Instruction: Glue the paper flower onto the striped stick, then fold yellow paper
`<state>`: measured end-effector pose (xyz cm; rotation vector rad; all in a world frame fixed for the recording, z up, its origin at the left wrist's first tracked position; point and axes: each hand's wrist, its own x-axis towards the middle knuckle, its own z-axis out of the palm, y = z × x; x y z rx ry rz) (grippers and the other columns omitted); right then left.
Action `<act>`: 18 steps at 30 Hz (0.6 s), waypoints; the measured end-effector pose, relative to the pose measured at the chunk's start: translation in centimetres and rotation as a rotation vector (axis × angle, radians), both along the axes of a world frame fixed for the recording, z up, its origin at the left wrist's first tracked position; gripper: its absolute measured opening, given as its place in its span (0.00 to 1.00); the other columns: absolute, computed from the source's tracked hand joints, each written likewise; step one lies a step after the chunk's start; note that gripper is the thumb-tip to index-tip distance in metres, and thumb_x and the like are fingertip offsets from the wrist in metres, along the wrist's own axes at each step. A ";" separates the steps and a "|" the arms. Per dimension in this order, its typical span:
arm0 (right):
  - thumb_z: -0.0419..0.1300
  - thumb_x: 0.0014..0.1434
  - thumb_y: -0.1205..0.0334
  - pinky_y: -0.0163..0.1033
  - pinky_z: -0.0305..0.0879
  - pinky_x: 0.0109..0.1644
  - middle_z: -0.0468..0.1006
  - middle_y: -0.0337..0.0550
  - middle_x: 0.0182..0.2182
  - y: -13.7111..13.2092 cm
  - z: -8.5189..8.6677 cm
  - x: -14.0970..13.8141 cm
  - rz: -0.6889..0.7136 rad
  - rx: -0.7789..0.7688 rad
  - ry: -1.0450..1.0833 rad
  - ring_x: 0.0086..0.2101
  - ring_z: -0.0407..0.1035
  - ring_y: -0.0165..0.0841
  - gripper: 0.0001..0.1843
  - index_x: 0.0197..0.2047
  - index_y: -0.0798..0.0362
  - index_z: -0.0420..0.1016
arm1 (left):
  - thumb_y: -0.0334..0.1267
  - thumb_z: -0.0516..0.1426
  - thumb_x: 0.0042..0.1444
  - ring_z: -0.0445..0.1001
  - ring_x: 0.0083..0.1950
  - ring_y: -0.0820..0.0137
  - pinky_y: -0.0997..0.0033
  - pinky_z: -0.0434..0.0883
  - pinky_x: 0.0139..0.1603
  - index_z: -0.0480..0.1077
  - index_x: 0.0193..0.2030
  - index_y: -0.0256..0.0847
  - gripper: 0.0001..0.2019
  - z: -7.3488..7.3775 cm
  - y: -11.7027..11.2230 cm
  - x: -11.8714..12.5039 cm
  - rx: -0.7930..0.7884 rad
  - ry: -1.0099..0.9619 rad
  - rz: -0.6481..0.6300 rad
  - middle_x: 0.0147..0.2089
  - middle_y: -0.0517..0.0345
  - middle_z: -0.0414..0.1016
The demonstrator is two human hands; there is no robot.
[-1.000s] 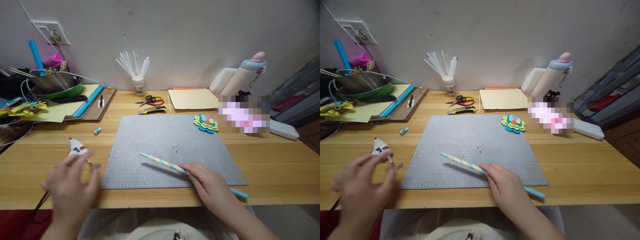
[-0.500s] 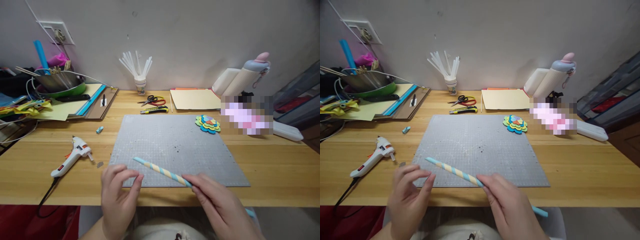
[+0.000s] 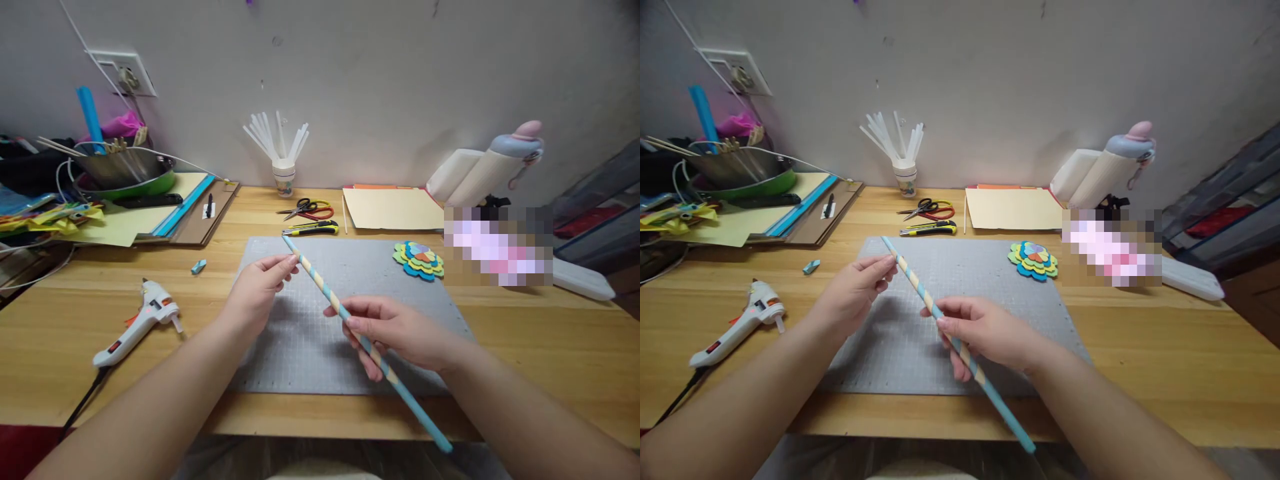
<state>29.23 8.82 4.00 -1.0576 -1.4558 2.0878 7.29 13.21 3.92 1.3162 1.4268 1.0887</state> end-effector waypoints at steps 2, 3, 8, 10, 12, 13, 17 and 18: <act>0.56 0.59 0.55 0.29 0.62 0.16 0.67 0.32 0.25 0.9 -1.1 0.0 0.060 -0.177 0.209 0.15 0.67 0.24 0.16 0.49 0.52 0.68 | 0.51 0.60 0.47 0.69 0.32 0.70 0.72 0.63 0.32 0.76 0.36 0.40 0.16 0.2 1.3 -1.6 0.022 0.092 0.056 0.33 0.56 0.77; 0.57 0.59 0.55 0.28 0.61 0.14 0.67 0.33 0.25 1.2 -1.7 0.0 0.046 -0.221 0.290 0.14 0.67 0.24 0.16 0.48 0.52 0.68 | 0.48 0.61 0.47 0.69 0.34 0.70 0.72 0.63 0.33 0.76 0.39 0.42 0.15 0.3 1.9 -2.9 0.044 0.146 0.121 0.34 0.58 0.77; 0.55 0.61 0.57 0.27 0.61 0.13 0.69 0.33 0.26 1.8 -3.8 0.6 -0.079 -0.264 0.422 0.14 0.67 0.24 0.14 0.49 0.53 0.68 | 0.33 0.59 0.49 0.67 0.36 0.71 0.72 0.56 0.37 0.71 0.28 0.40 0.01 0.6 4.0 -11.8 0.034 0.402 0.429 0.20 0.68 0.66; 0.56 0.61 0.57 0.27 0.62 0.13 0.69 0.33 0.26 1.8 -3.9 0.8 -0.063 -0.271 0.408 0.14 0.68 0.24 0.14 0.48 0.53 0.68 | 0.32 0.58 0.50 0.67 0.31 0.73 0.72 0.55 0.35 0.67 0.21 0.38 0.09 0.3 4.4 -14.2 -0.028 0.442 0.450 0.13 0.70 0.55; 0.58 0.59 0.56 0.27 0.62 0.13 0.69 0.33 0.25 1.8 -3.9 0.8 -0.049 -0.280 0.390 0.14 0.67 0.24 0.15 0.48 0.53 0.68 | 0.30 0.61 0.46 0.65 0.28 0.74 0.73 0.53 0.33 0.64 0.17 0.37 0.11 0.0 4.6 -14.8 -0.077 0.447 0.447 0.12 0.70 0.51; 0.59 0.58 0.55 0.27 0.63 0.13 0.69 0.33 0.25 1.8 -3.8 0.7 -0.051 -0.277 0.377 0.13 0.67 0.24 0.16 0.48 0.54 0.68 | 0.30 0.62 0.44 0.64 0.26 0.74 0.74 0.52 0.31 0.63 0.17 0.37 0.12 -0.1 4.6 -14.4 -0.088 0.436 0.442 0.12 0.70 0.51; 0.61 0.56 0.54 0.26 0.62 0.13 0.70 0.33 0.24 1.5 -3.8 0.3 -0.076 -0.232 0.320 0.13 0.68 0.24 0.18 0.46 0.55 0.67 | 0.34 0.64 0.40 0.62 0.25 0.75 0.75 0.53 0.28 0.68 0.25 0.39 0.09 0.3 3.5 -9.1 -0.068 0.298 0.360 0.19 0.69 0.63; 0.61 0.56 0.54 0.26 0.61 0.13 0.69 0.32 0.24 1.3 -3.8 0.2 -0.079 -0.224 0.314 0.13 0.67 0.24 0.17 0.45 0.55 0.67 | 0.37 0.64 0.40 0.63 0.25 0.76 0.75 0.55 0.27 0.69 0.30 0.40 0.10 0.4 3.0 -7.2 -0.066 0.238 0.310 0.22 0.67 0.67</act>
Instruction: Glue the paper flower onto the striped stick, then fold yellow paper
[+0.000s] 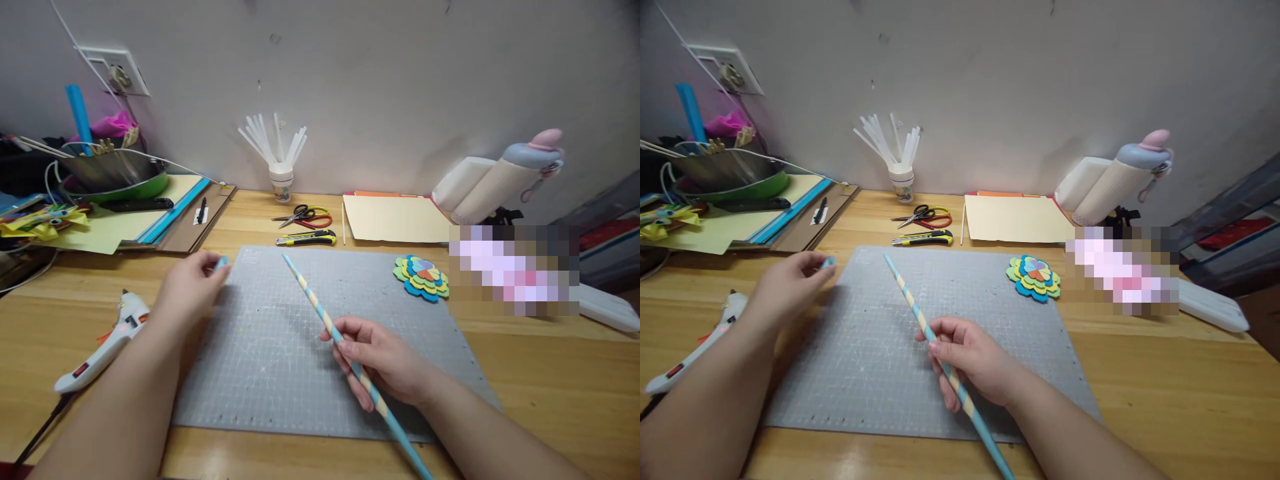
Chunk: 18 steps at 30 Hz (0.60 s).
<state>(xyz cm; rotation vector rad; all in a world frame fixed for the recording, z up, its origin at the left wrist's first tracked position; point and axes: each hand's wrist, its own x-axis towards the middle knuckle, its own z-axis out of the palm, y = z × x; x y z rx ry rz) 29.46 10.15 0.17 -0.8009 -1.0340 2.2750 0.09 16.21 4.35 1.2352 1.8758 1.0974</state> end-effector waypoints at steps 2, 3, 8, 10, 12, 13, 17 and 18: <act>0.61 0.56 0.53 0.25 0.58 0.11 0.69 0.32 0.24 -0.3 0.1 -0.2 0.009 0.005 -0.002 0.12 0.66 0.23 0.16 0.42 0.55 0.66 | 0.42 0.63 0.40 0.63 0.23 0.77 0.76 0.58 0.25 0.70 0.33 0.39 0.14 0.0 -1.2 3.6 -0.034 -0.152 -0.131 0.25 0.65 0.70; 0.61 0.56 0.53 0.24 0.57 0.10 0.69 0.31 0.23 -0.5 0.2 -0.2 0.017 0.006 0.000 0.11 0.65 0.23 0.16 0.41 0.55 0.66 | 0.43 0.63 0.40 0.62 0.21 0.77 0.75 0.58 0.23 0.70 0.33 0.38 0.14 -0.1 -1.8 5.0 -0.071 -0.230 -0.200 0.26 0.63 0.71; 0.61 0.57 0.52 0.22 0.48 0.08 0.69 0.31 0.23 -1.1 0.7 -0.4 0.049 0.024 -0.028 0.09 0.59 0.18 0.15 0.40 0.55 0.65 | 0.44 0.64 0.40 0.68 0.23 0.76 0.77 0.63 0.22 0.66 0.28 0.38 0.15 -1.4 -3.1 7.7 -0.171 -0.520 -0.305 0.25 0.63 0.69; 0.60 0.57 0.50 0.22 0.46 0.08 0.69 0.31 0.23 -1.1 0.8 -0.4 0.037 0.023 -0.062 0.08 0.57 0.17 0.17 0.41 0.54 0.65 | 0.44 0.65 0.39 0.68 0.23 0.77 0.78 0.63 0.21 0.66 0.27 0.38 0.15 -1.9 -3.0 7.5 -0.200 -0.588 -0.284 0.23 0.64 0.68; 0.56 0.59 0.47 0.22 0.44 0.08 0.69 0.31 0.22 -1.1 0.8 -0.6 0.019 0.016 -0.103 0.08 0.56 0.17 0.19 0.43 0.54 0.66 | 0.43 0.65 0.39 0.65 0.20 0.79 0.80 0.61 0.19 0.67 0.27 0.37 0.14 -2.1 -2.8 7.2 -0.217 -0.633 -0.255 0.22 0.65 0.67; 0.54 0.60 0.45 0.22 0.43 0.08 0.69 0.31 0.22 -1.1 0.7 -0.6 0.017 0.009 -0.124 0.08 0.56 0.17 0.20 0.44 0.54 0.66 | 0.42 0.65 0.39 0.64 0.20 0.80 0.81 0.60 0.18 0.68 0.27 0.36 0.14 -2.2 -2.7 7.2 -0.220 -0.650 -0.240 0.22 0.65 0.67; 0.54 0.60 0.44 0.23 0.43 0.08 0.69 0.32 0.22 -1.0 0.6 -0.8 0.046 -0.039 -0.142 0.08 0.56 0.18 0.22 0.43 0.56 0.67 | 0.38 0.67 0.37 0.61 0.18 0.83 0.85 0.55 0.15 0.71 0.26 0.34 0.12 -2.3 -2.7 7.1 -0.233 -0.702 -0.188 0.21 0.64 0.67; 0.54 0.60 0.45 0.24 0.43 0.08 0.69 0.32 0.22 -1.0 0.6 -0.8 0.046 -0.051 -0.135 0.08 0.56 0.18 0.21 0.43 0.56 0.68 | 0.37 0.67 0.37 0.61 0.18 0.83 0.85 0.54 0.14 0.71 0.26 0.33 0.12 -2.3 -2.7 7.1 -0.239 -0.718 -0.180 0.21 0.64 0.67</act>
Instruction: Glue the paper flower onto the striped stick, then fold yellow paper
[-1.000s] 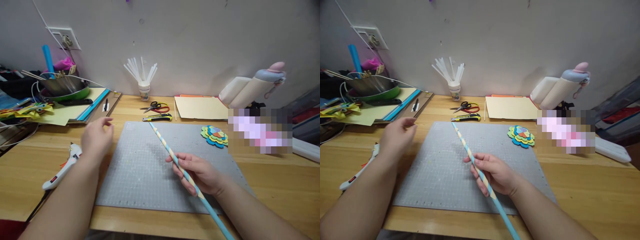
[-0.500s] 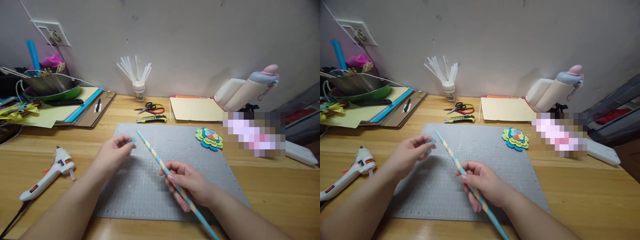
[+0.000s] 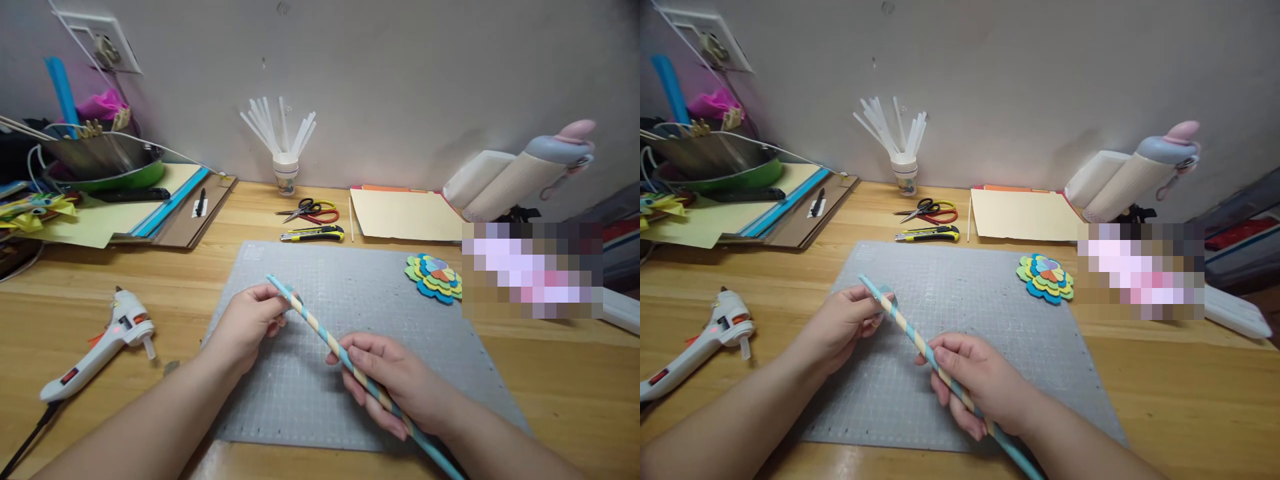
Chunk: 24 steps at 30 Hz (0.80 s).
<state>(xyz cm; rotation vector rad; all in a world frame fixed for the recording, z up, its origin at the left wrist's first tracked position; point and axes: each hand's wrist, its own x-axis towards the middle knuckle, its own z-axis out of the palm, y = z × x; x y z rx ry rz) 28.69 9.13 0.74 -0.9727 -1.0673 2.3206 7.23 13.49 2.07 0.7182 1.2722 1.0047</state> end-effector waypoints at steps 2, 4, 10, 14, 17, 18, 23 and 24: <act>0.54 0.60 0.46 0.24 0.43 0.08 0.68 0.32 0.21 0.1 0.0 0.0 -0.026 -0.020 0.004 0.08 0.55 0.17 0.20 0.42 0.56 0.68 | 0.36 0.67 0.37 0.62 0.19 0.83 0.85 0.56 0.14 0.72 0.26 0.33 0.11 0.1 0.0 0.0 -0.020 -0.041 0.009 0.22 0.63 0.68; 0.54 0.61 0.47 0.23 0.43 0.08 0.67 0.31 0.21 0.1 -0.1 0.1 -0.060 -0.030 -0.007 0.08 0.54 0.17 0.19 0.42 0.56 0.67 | 0.34 0.67 0.38 0.65 0.21 0.81 0.85 0.61 0.17 0.73 0.27 0.33 0.10 0.2 -0.1 -0.1 -0.043 -0.089 0.018 0.24 0.61 0.70; 0.56 0.59 0.45 0.23 0.42 0.08 0.65 0.29 0.21 0.2 -0.2 0.0 -0.111 0.063 -0.154 0.08 0.53 0.16 0.19 0.40 0.54 0.64 | 0.27 0.62 0.45 0.71 0.26 0.79 0.83 0.72 0.28 0.73 0.29 0.32 0.03 0.8 -0.1 -0.1 -0.111 -0.230 0.041 0.28 0.57 0.73; 0.55 0.59 0.43 0.23 0.42 0.08 0.64 0.28 0.22 0.3 -0.4 0.0 -0.118 0.146 -0.255 0.08 0.54 0.17 0.19 0.40 0.52 0.63 | 0.25 0.58 0.50 0.72 0.28 0.78 0.83 0.73 0.29 0.73 0.29 0.32 0.03 1.0 -0.1 -0.2 -0.145 -0.327 0.045 0.29 0.56 0.73; 0.55 0.58 0.42 0.23 0.41 0.08 0.64 0.27 0.21 0.3 -0.4 0.2 -0.113 0.167 -0.256 0.08 0.54 0.17 0.21 0.40 0.52 0.63 | 0.25 0.56 0.51 0.71 0.26 0.78 0.81 0.73 0.27 0.73 0.31 0.33 0.05 1.0 -0.1 -0.4 -0.163 -0.400 0.023 0.28 0.58 0.71; 0.55 0.58 0.42 0.23 0.41 0.08 0.63 0.27 0.21 0.3 -0.4 0.3 -0.117 0.177 -0.263 0.08 0.53 0.17 0.21 0.40 0.52 0.64 | 0.26 0.55 0.52 0.71 0.26 0.78 0.80 0.73 0.27 0.73 0.31 0.33 0.06 1.0 -0.1 -0.4 -0.165 -0.422 0.014 0.27 0.58 0.71; 0.55 0.59 0.45 0.22 0.41 0.08 0.63 0.27 0.21 0.0 0.1 0.5 -0.101 0.186 -0.208 0.08 0.53 0.15 0.19 0.41 0.53 0.64 | 0.28 0.59 0.51 0.73 0.30 0.77 0.80 0.74 0.33 0.74 0.33 0.33 0.03 1.0 -0.3 -0.3 -0.091 -0.496 -0.046 0.30 0.57 0.74; 0.55 0.59 0.45 0.23 0.41 0.08 0.63 0.27 0.21 -0.1 0.3 0.5 -0.087 0.168 -0.175 0.08 0.53 0.15 0.19 0.41 0.53 0.64 | 0.27 0.62 0.48 0.72 0.31 0.78 0.81 0.74 0.34 0.75 0.33 0.34 0.04 1.1 -0.4 -0.2 -0.065 -0.505 -0.062 0.31 0.58 0.74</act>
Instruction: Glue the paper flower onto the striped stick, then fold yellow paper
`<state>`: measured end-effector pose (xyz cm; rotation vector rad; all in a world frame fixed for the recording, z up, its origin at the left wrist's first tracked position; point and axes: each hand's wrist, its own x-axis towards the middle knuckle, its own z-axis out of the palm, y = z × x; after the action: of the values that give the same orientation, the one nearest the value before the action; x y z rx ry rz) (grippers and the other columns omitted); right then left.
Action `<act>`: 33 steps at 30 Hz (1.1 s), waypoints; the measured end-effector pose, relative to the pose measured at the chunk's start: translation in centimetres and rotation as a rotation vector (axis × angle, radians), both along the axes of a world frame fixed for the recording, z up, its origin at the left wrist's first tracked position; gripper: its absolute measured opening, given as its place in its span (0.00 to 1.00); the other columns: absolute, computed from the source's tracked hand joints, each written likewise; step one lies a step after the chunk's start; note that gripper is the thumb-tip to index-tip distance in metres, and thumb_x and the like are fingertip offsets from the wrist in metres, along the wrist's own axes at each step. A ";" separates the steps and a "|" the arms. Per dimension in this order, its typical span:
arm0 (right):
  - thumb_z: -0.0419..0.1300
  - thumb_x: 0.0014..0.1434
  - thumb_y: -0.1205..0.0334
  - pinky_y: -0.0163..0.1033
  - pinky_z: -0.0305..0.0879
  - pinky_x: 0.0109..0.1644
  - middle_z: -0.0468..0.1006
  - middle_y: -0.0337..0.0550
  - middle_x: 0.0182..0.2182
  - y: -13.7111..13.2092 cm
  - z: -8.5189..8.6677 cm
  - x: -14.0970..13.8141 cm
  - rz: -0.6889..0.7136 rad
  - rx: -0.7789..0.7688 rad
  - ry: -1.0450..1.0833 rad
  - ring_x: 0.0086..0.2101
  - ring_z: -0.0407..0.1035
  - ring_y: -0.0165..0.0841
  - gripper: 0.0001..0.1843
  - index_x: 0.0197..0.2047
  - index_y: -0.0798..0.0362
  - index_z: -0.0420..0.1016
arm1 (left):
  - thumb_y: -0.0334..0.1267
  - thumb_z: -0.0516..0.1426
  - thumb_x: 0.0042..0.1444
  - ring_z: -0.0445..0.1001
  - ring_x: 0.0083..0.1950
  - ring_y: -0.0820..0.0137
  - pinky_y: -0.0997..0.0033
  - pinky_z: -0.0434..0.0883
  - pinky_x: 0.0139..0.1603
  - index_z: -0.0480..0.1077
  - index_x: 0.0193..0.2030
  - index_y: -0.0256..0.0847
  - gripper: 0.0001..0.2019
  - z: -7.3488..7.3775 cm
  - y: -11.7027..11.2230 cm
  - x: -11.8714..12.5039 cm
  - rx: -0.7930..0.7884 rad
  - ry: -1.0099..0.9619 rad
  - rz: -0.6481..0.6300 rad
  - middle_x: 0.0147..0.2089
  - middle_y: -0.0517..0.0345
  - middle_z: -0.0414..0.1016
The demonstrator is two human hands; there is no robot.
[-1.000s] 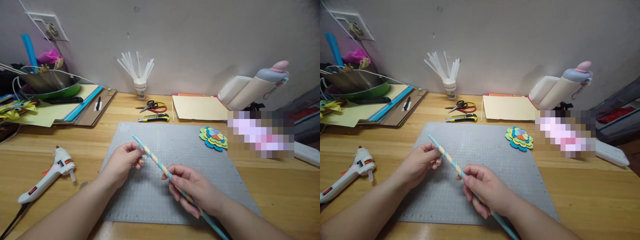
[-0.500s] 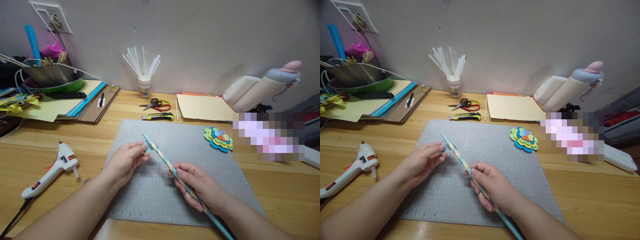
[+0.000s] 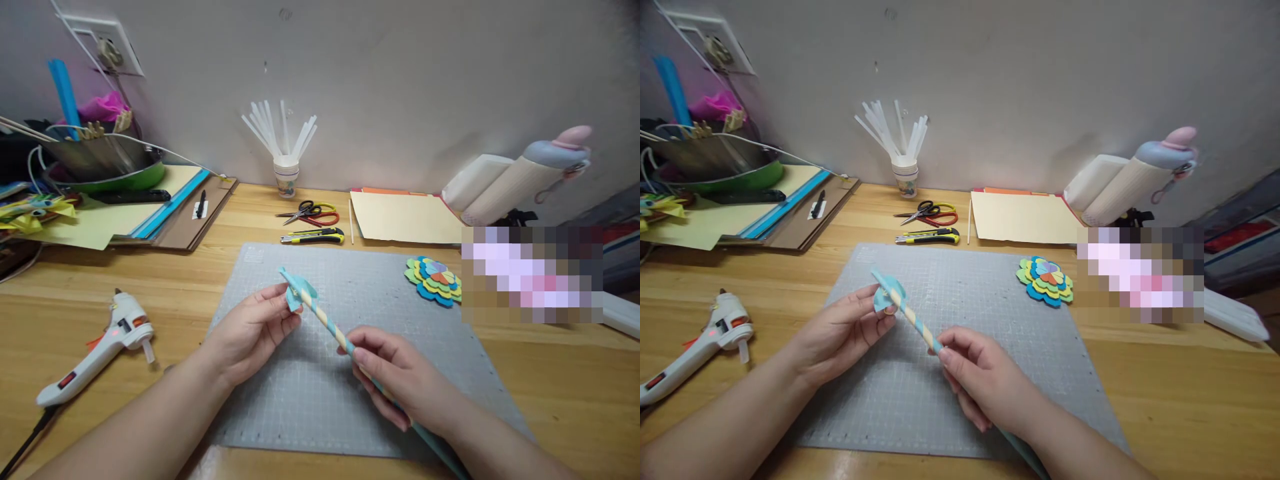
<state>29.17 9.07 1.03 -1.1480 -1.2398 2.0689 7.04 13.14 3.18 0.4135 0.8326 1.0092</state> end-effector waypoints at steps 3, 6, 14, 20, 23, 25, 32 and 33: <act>0.56 0.59 0.45 0.23 0.40 0.08 0.65 0.29 0.21 -0.2 0.3 0.0 0.026 -0.069 0.102 0.08 0.52 0.15 0.19 0.40 0.54 0.64 | 0.29 0.66 0.43 0.72 0.31 0.80 0.84 0.72 0.35 0.75 0.33 0.35 0.09 0.2 -0.2 0.1 0.066 -0.018 -0.020 0.32 0.60 0.75; 0.56 0.59 0.46 0.22 0.40 0.08 0.66 0.29 0.21 -0.4 0.4 0.0 0.055 -0.137 0.206 0.08 0.52 0.15 0.19 0.41 0.55 0.65 | 0.32 0.67 0.43 0.71 0.31 0.81 0.85 0.71 0.35 0.76 0.35 0.37 0.10 0.2 -0.4 0.1 0.111 -0.014 -0.048 0.31 0.60 0.75; 0.57 0.59 0.48 0.22 0.42 0.07 0.67 0.30 0.20 -0.6 0.2 0.0 0.151 -0.257 0.386 0.07 0.51 0.16 0.17 0.41 0.55 0.66 | 0.41 0.67 0.43 0.66 0.24 0.80 0.82 0.65 0.27 0.78 0.33 0.39 0.11 -0.1 -1.3 0.1 0.290 0.095 -0.059 0.22 0.61 0.72; 0.57 0.57 0.43 0.21 0.42 0.09 0.65 0.29 0.19 -1.2 0.8 -0.2 0.129 -0.083 0.168 0.08 0.52 0.16 0.22 0.41 0.54 0.64 | 0.43 0.68 0.38 0.63 0.22 0.80 0.79 0.62 0.23 0.78 0.27 0.42 0.10 0.8 -1.6 0.3 0.366 0.267 0.055 0.25 0.61 0.73; 0.56 0.58 0.43 0.22 0.44 0.09 0.62 0.27 0.18 -1.7 1.0 -0.1 0.085 0.037 0.022 0.09 0.52 0.16 0.20 0.39 0.53 0.64 | 0.43 0.68 0.37 0.62 0.21 0.79 0.78 0.62 0.23 0.78 0.26 0.42 0.09 0.8 -1.6 0.4 0.367 0.328 0.069 0.23 0.61 0.72; 0.56 0.58 0.43 0.23 0.47 0.10 0.60 0.27 0.18 -1.8 1.1 0.1 0.061 0.120 -0.062 0.10 0.52 0.17 0.19 0.38 0.53 0.65 | 0.43 0.67 0.38 0.62 0.22 0.78 0.78 0.62 0.23 0.77 0.25 0.41 0.09 0.7 -1.6 0.5 0.365 0.352 0.062 0.21 0.61 0.71; 0.54 0.60 0.45 0.26 0.49 0.11 0.59 0.29 0.19 -1.4 0.9 0.5 0.093 0.220 -0.186 0.11 0.53 0.19 0.17 0.35 0.51 0.66 | 0.43 0.67 0.39 0.62 0.23 0.78 0.77 0.63 0.24 0.75 0.22 0.39 0.10 0.2 -1.6 0.5 0.366 0.373 0.066 0.25 0.59 0.73; 0.54 0.60 0.46 0.27 0.49 0.12 0.59 0.29 0.19 -1.4 0.9 0.5 0.090 0.281 -0.227 0.11 0.53 0.19 0.16 0.35 0.51 0.66 | 0.43 0.67 0.39 0.62 0.23 0.78 0.77 0.63 0.24 0.74 0.23 0.39 0.10 0.1 -1.6 0.5 0.359 0.376 0.068 0.25 0.59 0.72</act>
<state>29.66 7.64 1.89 -1.2367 -1.6569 1.7875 7.51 11.57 3.25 0.9069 1.0058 1.1668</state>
